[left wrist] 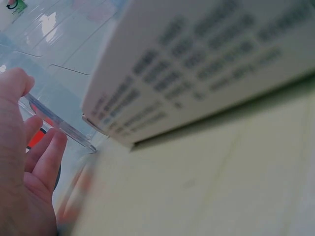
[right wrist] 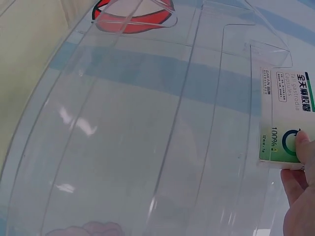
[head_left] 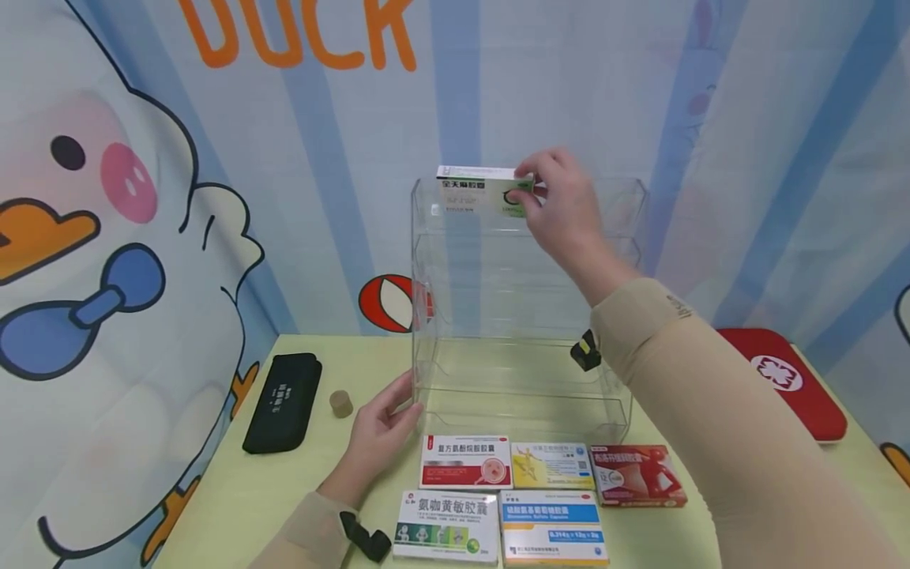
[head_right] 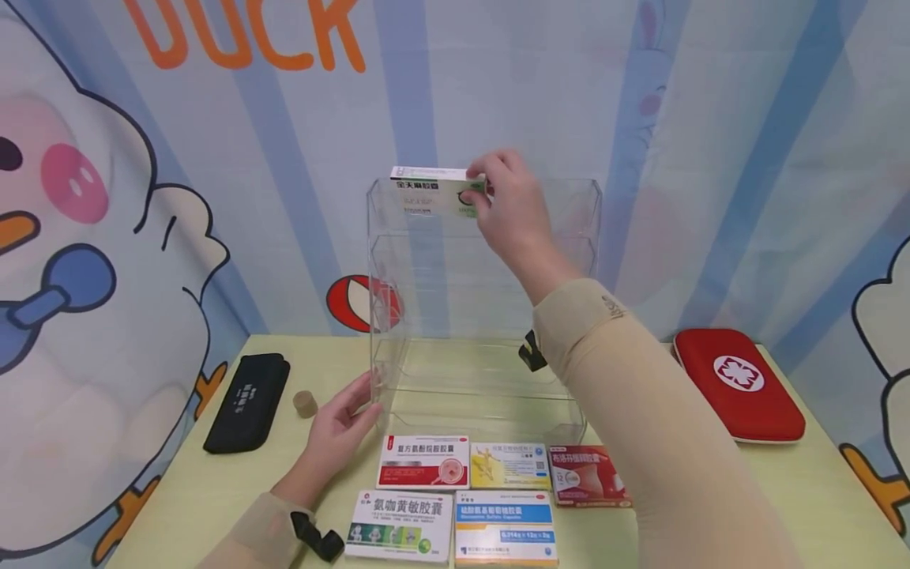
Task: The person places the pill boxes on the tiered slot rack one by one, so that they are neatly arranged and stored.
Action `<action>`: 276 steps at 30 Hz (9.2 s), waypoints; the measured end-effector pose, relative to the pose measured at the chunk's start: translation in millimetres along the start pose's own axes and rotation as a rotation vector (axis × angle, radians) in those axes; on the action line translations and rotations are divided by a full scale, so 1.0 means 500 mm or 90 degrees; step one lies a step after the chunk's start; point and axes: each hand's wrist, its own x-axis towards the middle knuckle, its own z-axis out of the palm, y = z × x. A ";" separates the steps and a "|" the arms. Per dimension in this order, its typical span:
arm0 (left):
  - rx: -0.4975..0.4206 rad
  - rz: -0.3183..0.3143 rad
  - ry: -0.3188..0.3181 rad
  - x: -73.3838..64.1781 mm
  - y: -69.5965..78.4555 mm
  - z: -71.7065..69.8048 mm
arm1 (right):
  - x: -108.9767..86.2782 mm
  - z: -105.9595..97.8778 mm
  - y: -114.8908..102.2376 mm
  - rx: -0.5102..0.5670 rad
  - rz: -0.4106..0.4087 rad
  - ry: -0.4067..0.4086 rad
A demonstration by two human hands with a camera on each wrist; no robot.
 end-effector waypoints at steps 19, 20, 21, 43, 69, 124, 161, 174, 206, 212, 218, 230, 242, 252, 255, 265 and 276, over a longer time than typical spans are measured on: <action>0.010 -0.007 -0.003 0.002 0.003 -0.001 | -0.022 0.030 0.027 0.076 -0.005 0.016; 0.009 -0.007 -0.004 0.002 0.002 -0.001 | -0.023 0.030 0.028 0.089 -0.008 0.018; 0.008 -0.009 -0.005 0.001 0.002 -0.001 | -0.024 0.031 0.029 0.103 -0.008 0.020; 0.006 -0.026 0.000 0.000 0.008 0.001 | -0.195 0.012 0.086 0.217 -0.008 0.036; 0.031 -0.040 0.022 -0.002 0.006 0.006 | -0.541 -0.012 0.146 0.178 -0.044 -0.090; 0.032 -0.035 0.003 0.001 0.015 0.006 | -0.660 -0.041 0.169 -0.015 0.194 -0.564; 0.028 -0.029 0.005 -0.002 0.010 0.005 | -0.653 -0.071 0.144 0.135 0.244 -0.596; 0.027 -0.039 0.011 -0.002 0.010 0.002 | -0.641 -0.088 0.141 0.176 0.201 -0.579; 0.026 -0.040 0.014 -0.008 0.009 0.002 | -0.312 -0.226 0.095 -0.071 -0.235 -0.020; 0.033 -0.035 0.010 -0.006 0.011 -0.003 | -0.239 -0.236 0.087 -0.055 -0.213 0.026; 0.028 -0.021 0.002 0.000 0.011 0.000 | -0.186 -0.239 0.080 -0.046 -0.171 0.078; 0.020 -0.021 0.000 0.001 0.006 0.009 | -0.096 -0.263 0.058 0.013 -0.054 0.174; 0.019 -0.016 0.010 0.002 0.005 0.008 | -0.048 -0.220 0.090 0.043 -0.024 0.254; 0.028 -0.030 0.016 0.000 0.002 0.007 | -0.022 -0.210 0.104 -0.081 -0.029 0.169; 0.029 -0.029 0.017 -0.001 0.004 0.006 | -0.011 -0.209 0.100 -0.091 -0.035 0.160; 0.024 -0.020 0.012 0.001 0.004 0.005 | -0.008 -0.205 0.096 -0.105 -0.012 0.097; 0.028 -0.047 0.015 0.000 0.002 0.006 | -0.018 -0.197 0.116 -0.133 0.081 -0.004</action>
